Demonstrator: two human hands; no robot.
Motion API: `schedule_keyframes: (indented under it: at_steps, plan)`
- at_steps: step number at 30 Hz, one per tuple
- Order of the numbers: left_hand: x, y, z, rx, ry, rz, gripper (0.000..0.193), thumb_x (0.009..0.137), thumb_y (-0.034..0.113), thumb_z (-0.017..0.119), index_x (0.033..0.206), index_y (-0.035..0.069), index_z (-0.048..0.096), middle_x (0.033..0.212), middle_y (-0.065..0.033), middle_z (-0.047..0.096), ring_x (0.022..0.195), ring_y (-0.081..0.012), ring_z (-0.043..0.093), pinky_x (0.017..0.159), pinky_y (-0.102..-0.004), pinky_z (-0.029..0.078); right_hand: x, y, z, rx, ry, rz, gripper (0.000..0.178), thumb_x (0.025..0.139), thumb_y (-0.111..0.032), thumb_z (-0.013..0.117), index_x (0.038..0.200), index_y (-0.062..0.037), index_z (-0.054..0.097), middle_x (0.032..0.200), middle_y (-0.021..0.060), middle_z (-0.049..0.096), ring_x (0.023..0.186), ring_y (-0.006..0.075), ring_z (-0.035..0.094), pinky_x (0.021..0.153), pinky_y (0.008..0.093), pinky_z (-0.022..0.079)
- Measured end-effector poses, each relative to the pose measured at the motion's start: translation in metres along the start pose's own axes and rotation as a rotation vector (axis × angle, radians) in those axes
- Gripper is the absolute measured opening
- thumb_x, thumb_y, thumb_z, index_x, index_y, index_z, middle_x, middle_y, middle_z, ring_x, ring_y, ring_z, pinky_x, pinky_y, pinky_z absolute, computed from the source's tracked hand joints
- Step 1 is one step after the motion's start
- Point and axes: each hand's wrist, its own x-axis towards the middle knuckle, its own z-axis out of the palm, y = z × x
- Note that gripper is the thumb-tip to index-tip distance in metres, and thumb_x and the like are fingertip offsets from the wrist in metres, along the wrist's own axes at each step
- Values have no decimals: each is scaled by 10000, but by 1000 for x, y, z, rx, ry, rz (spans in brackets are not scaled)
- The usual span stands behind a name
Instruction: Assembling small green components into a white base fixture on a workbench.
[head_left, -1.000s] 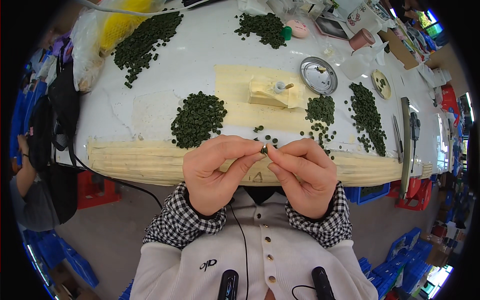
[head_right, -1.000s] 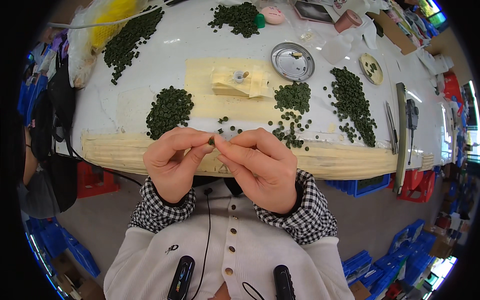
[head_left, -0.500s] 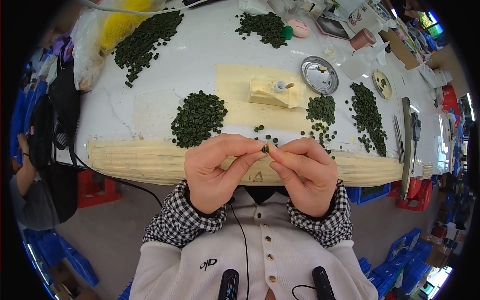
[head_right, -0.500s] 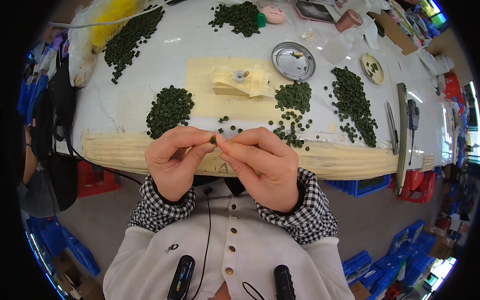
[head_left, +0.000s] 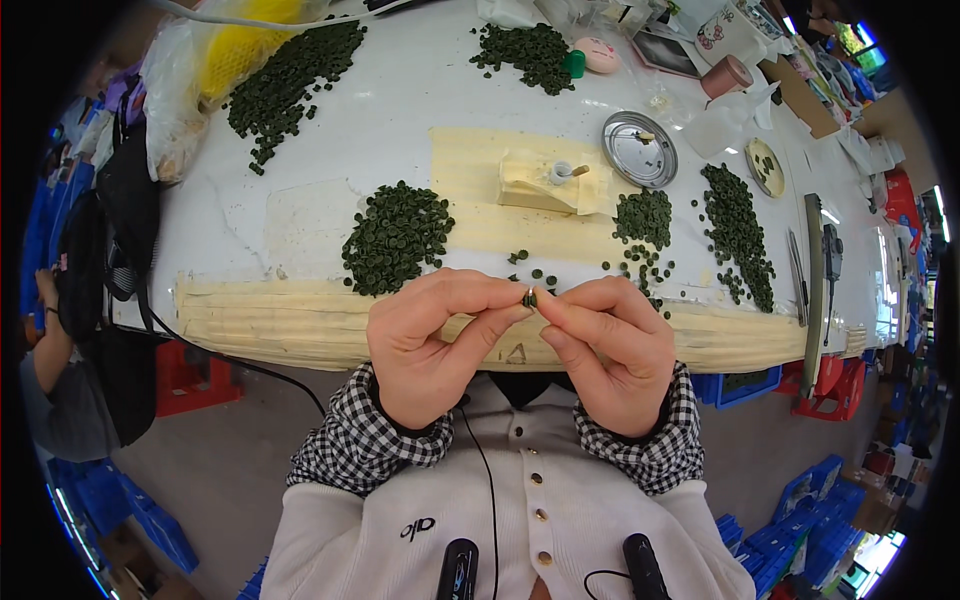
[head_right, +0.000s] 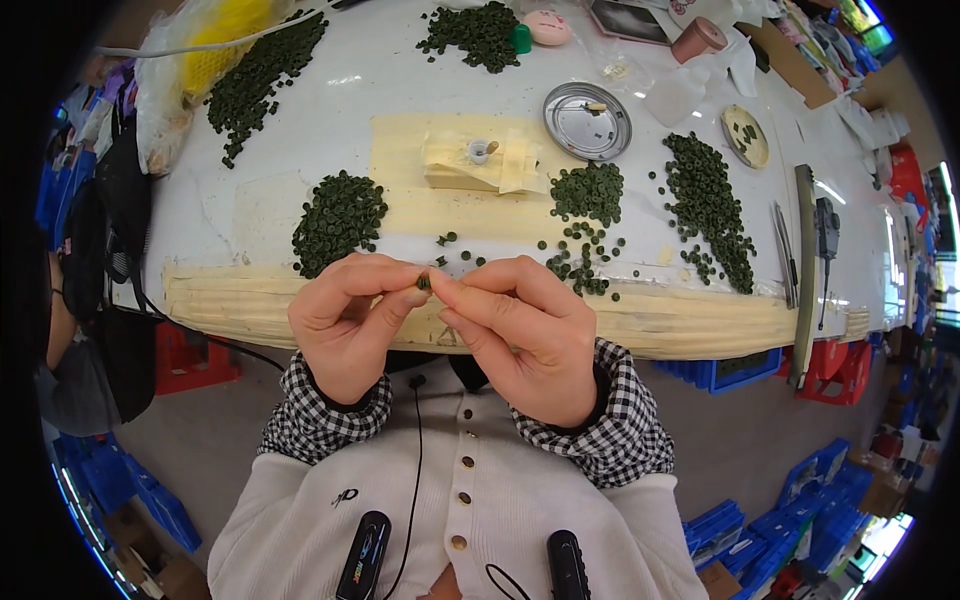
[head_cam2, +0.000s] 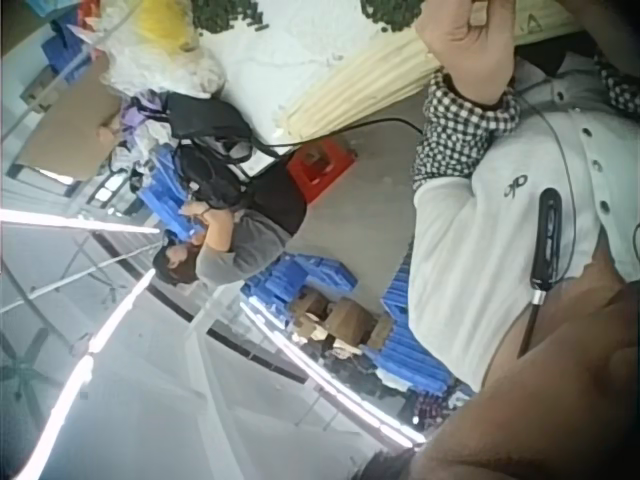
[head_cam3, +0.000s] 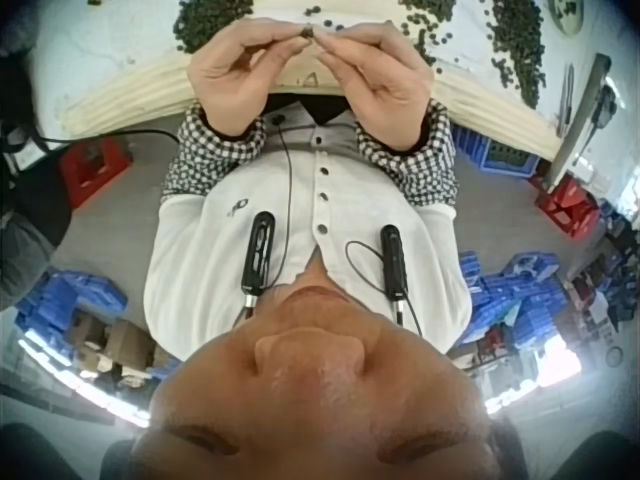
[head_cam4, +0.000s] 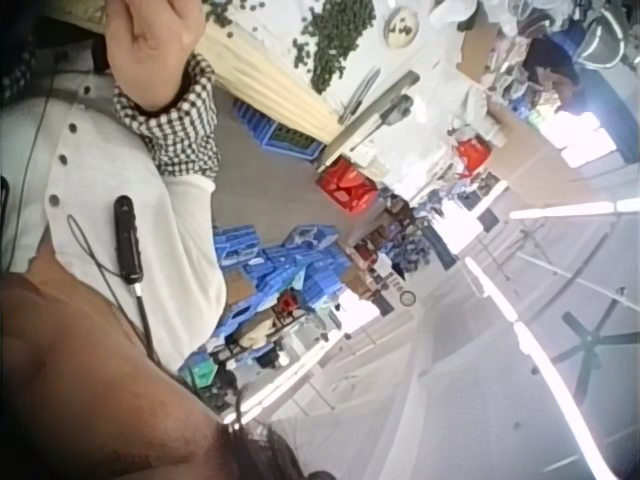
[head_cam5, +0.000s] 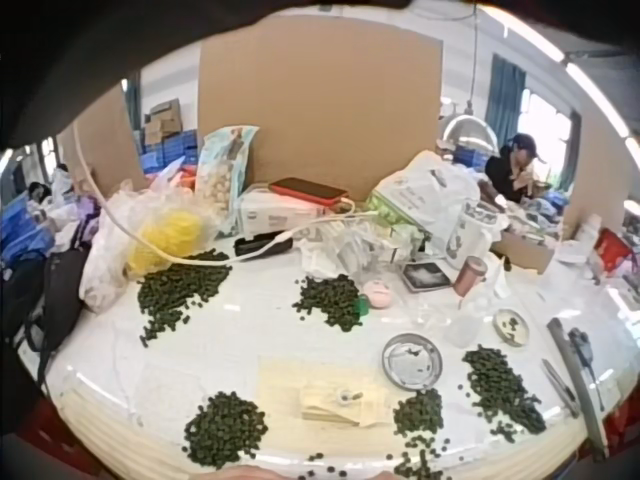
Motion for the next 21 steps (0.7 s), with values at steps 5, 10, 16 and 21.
schedule_keyframes:
  at_steps: [5, 10, 16, 21]
  plan:
    - [0, -1, -1, -5, -7, 12, 157, 787, -67, 719, 933, -12, 700, 880, -117, 718, 774, -188, 683, 696, -268, 519, 0, -1, 0, -15, 0, 1, 324, 807, 54, 707, 1123, -17, 698, 910, 92, 623, 741, 158, 590, 624, 246, 484]
    - [-1, -3, -1, -15, -4, 5, 155, 793, -71, 711, 937, -15, 700, 888, -120, 717, 781, -187, 684, 699, -266, 521, 1, -1, 0, -19, -6, 2, 322, 807, 54, 706, 1122, -15, 698, 913, 93, 624, 744, 160, 594, 626, 247, 487]
    - [-2, -3, -1, -36, -3, -13, 154, 797, -73, 705, 941, -18, 700, 892, -122, 716, 790, -184, 685, 706, -263, 523, 0, -2, 2, -11, 2, 20, 320, 807, 54, 706, 1120, -15, 699, 912, 93, 622, 742, 157, 594, 624, 246, 486]
    - [-2, -4, -3, -48, -8, -19, 154, 799, -76, 702, 943, -20, 698, 902, -122, 715, 805, -184, 685, 712, -264, 524, 1, -2, 2, -22, 1, 10, 318, 807, 54, 706, 1119, -9, 699, 912, 94, 622, 739, 155, 593, 618, 242, 482]
